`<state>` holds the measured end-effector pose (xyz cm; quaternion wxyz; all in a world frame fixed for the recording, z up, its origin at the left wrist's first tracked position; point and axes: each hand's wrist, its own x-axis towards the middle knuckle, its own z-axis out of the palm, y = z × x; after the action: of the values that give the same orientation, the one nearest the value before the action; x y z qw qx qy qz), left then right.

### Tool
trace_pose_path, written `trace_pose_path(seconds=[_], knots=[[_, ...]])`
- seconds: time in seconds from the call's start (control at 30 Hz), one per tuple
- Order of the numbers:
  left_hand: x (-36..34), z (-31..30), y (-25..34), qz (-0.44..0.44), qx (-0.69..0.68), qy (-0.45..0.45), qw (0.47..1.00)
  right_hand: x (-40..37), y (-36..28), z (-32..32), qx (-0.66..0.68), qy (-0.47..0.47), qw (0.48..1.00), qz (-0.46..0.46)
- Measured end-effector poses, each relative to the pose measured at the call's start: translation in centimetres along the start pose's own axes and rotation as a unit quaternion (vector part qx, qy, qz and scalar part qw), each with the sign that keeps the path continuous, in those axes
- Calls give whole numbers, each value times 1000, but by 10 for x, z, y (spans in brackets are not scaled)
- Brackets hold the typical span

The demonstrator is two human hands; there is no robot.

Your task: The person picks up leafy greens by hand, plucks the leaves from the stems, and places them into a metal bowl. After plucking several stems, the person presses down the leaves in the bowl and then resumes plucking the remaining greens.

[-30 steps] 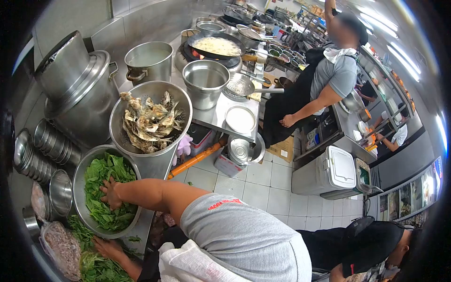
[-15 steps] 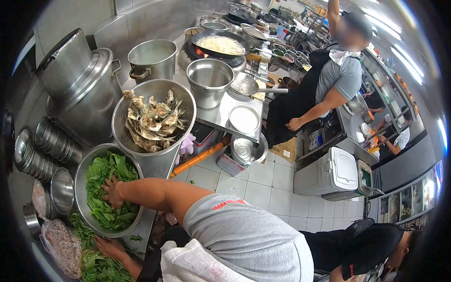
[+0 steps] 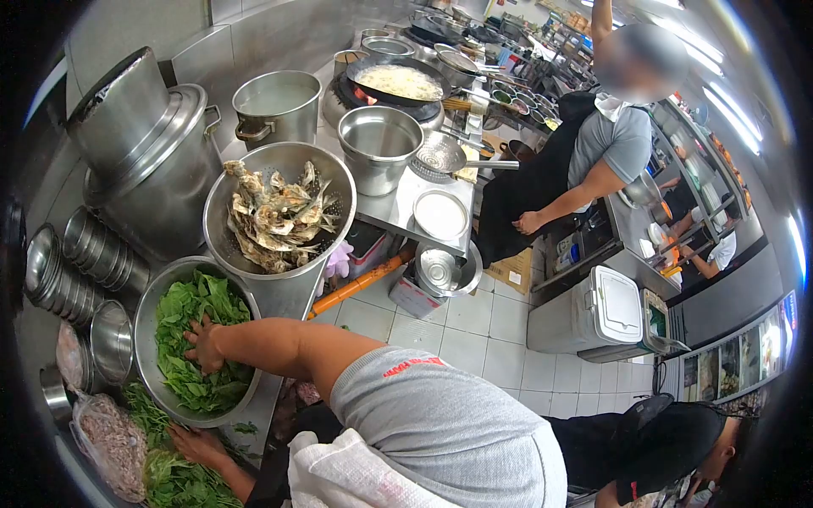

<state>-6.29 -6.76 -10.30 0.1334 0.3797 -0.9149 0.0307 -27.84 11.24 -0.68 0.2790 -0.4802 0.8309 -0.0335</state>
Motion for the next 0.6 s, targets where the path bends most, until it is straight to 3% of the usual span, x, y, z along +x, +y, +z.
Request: trace_pose_path(seconds=[0.3,0.4,0.53,0.6], knots=[[-1,12,-11,41,-9,57,997,3,-2,1,-22,20,1000,-1],[-2,20,-17,28,12,40,999,-13,-8,-22,-8,22,999,-22],[6,25,-33,126,-33,87,988,-30,1,-32,60,137,982,-119],[10,22,-28,133,-59,93,985,-51,6,-33,92,196,961,-174]])
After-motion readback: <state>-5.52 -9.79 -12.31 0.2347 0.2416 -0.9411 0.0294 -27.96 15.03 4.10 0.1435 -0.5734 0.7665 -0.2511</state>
